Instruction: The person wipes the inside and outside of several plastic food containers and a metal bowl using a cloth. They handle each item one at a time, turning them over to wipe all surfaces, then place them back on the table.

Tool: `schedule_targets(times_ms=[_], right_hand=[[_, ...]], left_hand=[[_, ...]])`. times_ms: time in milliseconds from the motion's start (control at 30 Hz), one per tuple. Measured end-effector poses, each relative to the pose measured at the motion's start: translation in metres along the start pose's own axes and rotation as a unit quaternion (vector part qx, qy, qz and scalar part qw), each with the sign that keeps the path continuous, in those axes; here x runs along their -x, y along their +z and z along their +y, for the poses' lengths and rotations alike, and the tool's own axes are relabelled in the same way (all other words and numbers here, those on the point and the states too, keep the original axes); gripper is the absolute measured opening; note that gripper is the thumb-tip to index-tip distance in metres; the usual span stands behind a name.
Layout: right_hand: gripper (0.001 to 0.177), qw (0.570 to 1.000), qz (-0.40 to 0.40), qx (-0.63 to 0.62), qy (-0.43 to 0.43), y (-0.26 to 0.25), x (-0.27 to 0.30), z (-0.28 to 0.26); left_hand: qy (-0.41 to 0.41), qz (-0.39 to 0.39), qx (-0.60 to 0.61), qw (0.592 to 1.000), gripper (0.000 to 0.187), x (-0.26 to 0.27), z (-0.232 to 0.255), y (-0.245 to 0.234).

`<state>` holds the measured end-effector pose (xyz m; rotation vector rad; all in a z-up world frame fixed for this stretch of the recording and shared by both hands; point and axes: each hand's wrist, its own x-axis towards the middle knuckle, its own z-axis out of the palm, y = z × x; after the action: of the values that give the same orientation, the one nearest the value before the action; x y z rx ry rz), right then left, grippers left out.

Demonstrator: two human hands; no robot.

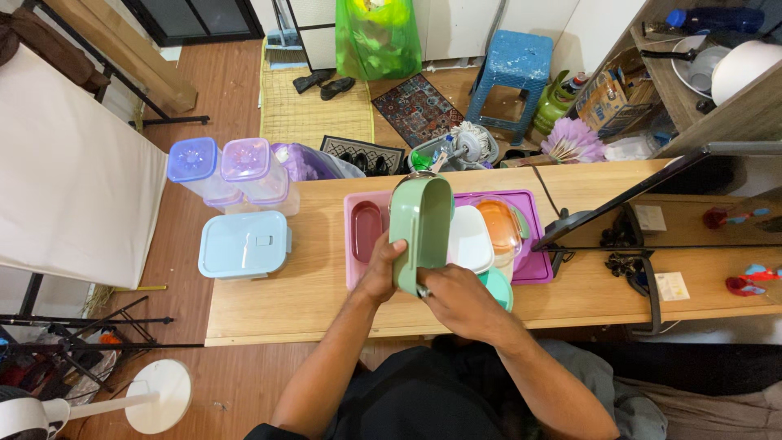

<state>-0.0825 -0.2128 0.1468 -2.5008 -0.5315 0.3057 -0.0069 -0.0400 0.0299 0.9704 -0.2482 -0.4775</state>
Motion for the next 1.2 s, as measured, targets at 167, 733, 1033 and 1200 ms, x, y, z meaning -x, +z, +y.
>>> schedule_targets(times_ms=[167, 733, 1033, 1200], right_hand=[[0.031, 0.905, 0.003, -0.376, 0.199, 0.012, -0.005, 0.023], [0.042, 0.676, 0.136, -0.708, 0.155, -0.015, -0.007, 0.034], [0.047, 0.803, 0.144, -0.575, 0.068, -0.028, -0.004, 0.036], [0.037, 0.964, 0.189, -0.151, -0.11, -0.032, 0.004, 0.031]], left_hand=[[0.047, 0.026, -0.084, 0.995, 0.085, 0.002, 0.015, 0.01], [0.268, 0.021, -0.435, 0.859, 0.107, 0.021, 0.071, 0.03], [0.402, 0.035, -0.62, 0.673, 0.111, 0.031, 0.084, 0.018], [0.035, 0.083, -0.026, 0.996, 0.09, 0.013, 0.077, 0.014]])
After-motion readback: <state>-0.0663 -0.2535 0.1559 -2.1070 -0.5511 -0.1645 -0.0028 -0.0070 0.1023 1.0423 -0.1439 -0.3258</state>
